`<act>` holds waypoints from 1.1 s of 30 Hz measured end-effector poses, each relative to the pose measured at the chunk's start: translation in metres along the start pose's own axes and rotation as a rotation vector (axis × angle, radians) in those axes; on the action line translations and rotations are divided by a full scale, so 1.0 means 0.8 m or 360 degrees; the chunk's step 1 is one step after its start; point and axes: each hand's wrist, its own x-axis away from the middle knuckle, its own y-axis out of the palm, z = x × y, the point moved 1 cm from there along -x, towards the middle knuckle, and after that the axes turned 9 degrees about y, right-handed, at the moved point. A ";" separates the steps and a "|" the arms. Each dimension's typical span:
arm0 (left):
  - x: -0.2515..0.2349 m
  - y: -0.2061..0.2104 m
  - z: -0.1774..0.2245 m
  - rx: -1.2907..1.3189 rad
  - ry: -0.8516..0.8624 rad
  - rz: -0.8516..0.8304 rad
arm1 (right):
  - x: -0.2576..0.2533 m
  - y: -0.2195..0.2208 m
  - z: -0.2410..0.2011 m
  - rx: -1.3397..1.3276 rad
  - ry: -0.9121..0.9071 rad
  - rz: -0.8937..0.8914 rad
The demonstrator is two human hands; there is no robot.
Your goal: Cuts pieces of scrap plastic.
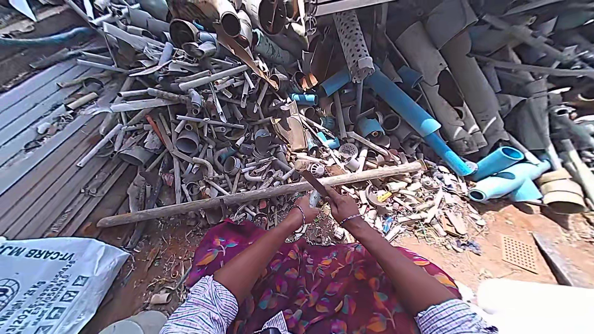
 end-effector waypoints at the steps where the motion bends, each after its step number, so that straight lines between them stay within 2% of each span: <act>1: -0.001 0.001 -0.002 0.0002 0.0001 0.0001 | 0.005 0.001 -0.002 0.0019 -0.0020 0.0002; 7: 0.002 0.002 0.009 -0.0229 0.0058 -0.0008 | -0.003 -0.015 -0.016 0.0282 0.0271 -0.0105; 12: -0.002 0.004 0.008 -0.0202 0.0018 -0.0028 | 0.009 -0.009 -0.025 0.0307 0.0186 -0.0158; 18: -0.004 0.010 0.008 -0.0208 0.0023 -0.0022 | -0.004 -0.008 -0.015 0.0193 0.0281 -0.0185; 22: -0.004 0.006 0.006 -0.0208 0.0025 -0.0010 | 0.009 -0.002 -0.022 0.0210 0.0157 -0.0188; 27: -0.002 0.011 0.009 -0.0149 0.0000 -0.0033 | -0.009 -0.007 -0.012 0.0194 0.0355 -0.0140; 33: -0.003 0.006 0.001 -0.0102 0.0041 -0.0025 | 0.004 -0.012 -0.025 0.0251 0.0278 -0.0212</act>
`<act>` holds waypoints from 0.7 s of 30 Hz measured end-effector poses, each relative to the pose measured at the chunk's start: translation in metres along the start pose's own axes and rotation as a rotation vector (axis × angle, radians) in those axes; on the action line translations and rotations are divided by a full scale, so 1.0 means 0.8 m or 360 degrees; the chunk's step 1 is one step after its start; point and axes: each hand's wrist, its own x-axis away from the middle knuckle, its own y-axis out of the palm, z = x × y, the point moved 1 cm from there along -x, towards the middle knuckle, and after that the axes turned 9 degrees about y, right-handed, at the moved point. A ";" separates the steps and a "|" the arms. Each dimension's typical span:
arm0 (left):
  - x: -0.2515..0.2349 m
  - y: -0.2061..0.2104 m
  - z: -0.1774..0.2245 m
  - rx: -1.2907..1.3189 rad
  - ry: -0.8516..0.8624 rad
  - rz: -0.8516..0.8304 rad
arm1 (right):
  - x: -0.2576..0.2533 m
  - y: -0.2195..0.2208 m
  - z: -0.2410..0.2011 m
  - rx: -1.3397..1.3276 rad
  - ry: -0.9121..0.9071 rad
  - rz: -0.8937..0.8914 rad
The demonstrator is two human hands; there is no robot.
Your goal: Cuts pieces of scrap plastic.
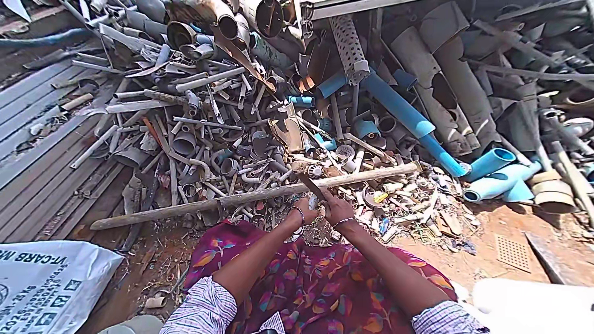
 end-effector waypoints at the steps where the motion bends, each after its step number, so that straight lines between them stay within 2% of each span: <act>1: 0.000 0.001 -0.001 0.0017 0.0000 -0.0009 | -0.005 0.000 0.003 -0.0016 0.0026 -0.0002; 6: -0.003 -0.001 -0.002 0.0118 0.0033 0.0012 | 0.001 0.007 0.000 -0.0098 -0.0116 0.0097; 11: -0.005 0.004 -0.004 0.0133 -0.0004 -0.0006 | -0.014 0.002 0.006 -0.0062 0.0037 0.0007; 15: -0.007 0.002 -0.009 0.0189 0.0008 0.0049 | -0.002 0.006 -0.003 -0.0080 -0.0121 0.0035; 18: -0.005 0.002 -0.007 0.0168 0.0050 0.0035 | -0.018 0.001 0.006 -0.0042 0.0062 -0.0052; 21: 0.006 -0.005 0.007 0.0166 0.0109 0.0020 | -0.012 0.005 0.005 -0.0114 0.0087 -0.0067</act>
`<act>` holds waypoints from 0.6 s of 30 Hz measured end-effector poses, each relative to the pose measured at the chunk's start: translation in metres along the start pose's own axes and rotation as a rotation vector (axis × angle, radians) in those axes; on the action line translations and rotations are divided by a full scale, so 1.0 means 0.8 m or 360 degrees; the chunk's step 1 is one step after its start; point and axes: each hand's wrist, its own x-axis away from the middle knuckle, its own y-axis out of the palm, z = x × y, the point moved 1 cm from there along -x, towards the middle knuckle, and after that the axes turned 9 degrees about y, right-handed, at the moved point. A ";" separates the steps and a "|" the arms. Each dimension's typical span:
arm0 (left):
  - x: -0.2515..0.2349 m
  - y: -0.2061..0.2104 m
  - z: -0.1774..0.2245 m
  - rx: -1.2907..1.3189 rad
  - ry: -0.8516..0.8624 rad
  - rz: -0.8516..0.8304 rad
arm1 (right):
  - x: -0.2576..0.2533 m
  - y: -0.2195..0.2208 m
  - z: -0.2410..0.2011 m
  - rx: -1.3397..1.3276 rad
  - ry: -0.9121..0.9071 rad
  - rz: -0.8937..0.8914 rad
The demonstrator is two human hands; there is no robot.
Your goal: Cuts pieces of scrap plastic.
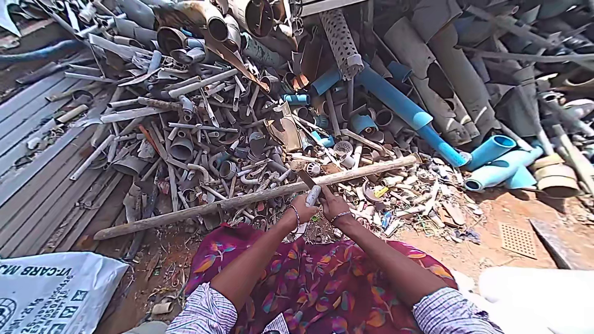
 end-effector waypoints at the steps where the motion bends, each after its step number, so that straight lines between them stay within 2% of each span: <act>1: 0.004 -0.003 0.000 0.0022 0.0012 0.0000 | 0.002 0.001 0.000 0.0004 0.0005 0.0020; 5: 0.006 -0.004 0.002 0.0298 0.0063 0.0089 | -0.010 -0.008 0.016 -0.0154 0.0049 0.0201; 9: 0.002 0.000 0.002 0.0848 -0.0047 0.0165 | 0.002 -0.014 0.013 -0.0327 -0.0241 0.0546; 12: 0.002 -0.001 -0.001 0.1005 -0.0139 0.0191 | 0.001 -0.013 0.010 -0.0272 -0.0298 0.0464; 18: 0.003 -0.001 -0.003 0.0955 -0.0116 0.0290 | -0.008 -0.010 0.011 -0.0305 -0.0355 0.0431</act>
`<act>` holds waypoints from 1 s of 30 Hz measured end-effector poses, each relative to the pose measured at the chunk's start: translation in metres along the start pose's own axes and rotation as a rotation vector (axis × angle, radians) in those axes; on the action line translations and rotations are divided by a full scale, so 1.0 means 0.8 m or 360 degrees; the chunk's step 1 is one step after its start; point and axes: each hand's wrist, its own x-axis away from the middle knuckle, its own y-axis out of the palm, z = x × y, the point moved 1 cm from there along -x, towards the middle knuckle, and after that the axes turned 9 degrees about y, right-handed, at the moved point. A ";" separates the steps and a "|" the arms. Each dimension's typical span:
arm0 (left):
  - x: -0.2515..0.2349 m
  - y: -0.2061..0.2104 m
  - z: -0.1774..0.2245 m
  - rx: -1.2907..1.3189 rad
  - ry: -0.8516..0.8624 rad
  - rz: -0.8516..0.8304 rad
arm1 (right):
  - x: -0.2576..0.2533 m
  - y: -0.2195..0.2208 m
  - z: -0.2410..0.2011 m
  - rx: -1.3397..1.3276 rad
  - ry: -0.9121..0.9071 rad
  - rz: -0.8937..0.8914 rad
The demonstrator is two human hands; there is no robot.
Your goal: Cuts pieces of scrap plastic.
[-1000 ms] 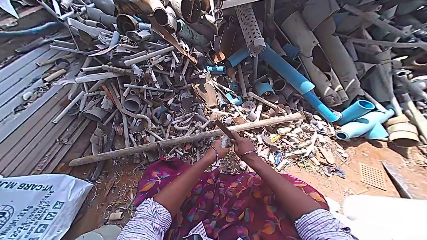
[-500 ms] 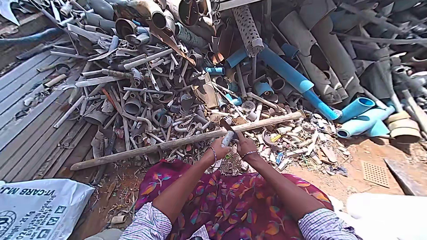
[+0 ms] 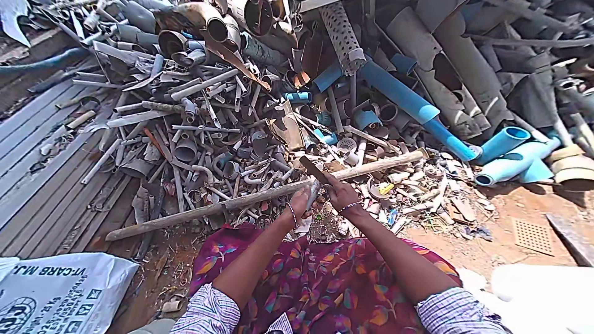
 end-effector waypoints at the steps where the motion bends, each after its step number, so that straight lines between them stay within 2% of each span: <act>1: 0.000 0.000 0.000 -0.0023 0.0005 0.0012 | 0.000 0.000 0.000 -0.0012 0.0003 -0.0031; 5: -0.002 0.004 -0.001 -0.0021 0.0028 0.0050 | -0.001 0.003 0.003 -0.0134 -0.0043 -0.0071; 10: -0.005 0.003 -0.002 0.0266 0.0112 0.0133 | -0.002 0.008 0.006 -0.0378 -0.0070 -0.0130; 17: -0.018 -0.003 -0.010 0.0601 0.0223 0.0413 | 0.001 0.018 -0.003 -0.0299 0.0009 -0.0140; 23: -0.012 0.000 -0.003 0.0451 0.0246 0.0525 | 0.004 0.020 -0.008 -0.0302 0.0020 -0.0160; 26: -0.006 0.000 0.000 0.0331 0.0249 0.0534 | -0.001 0.013 -0.004 -0.0342 0.0106 -0.0061; 30: -0.006 -0.002 0.002 0.0387 0.0272 0.0603 | -0.007 0.006 0.001 -0.0318 0.0142 -0.0045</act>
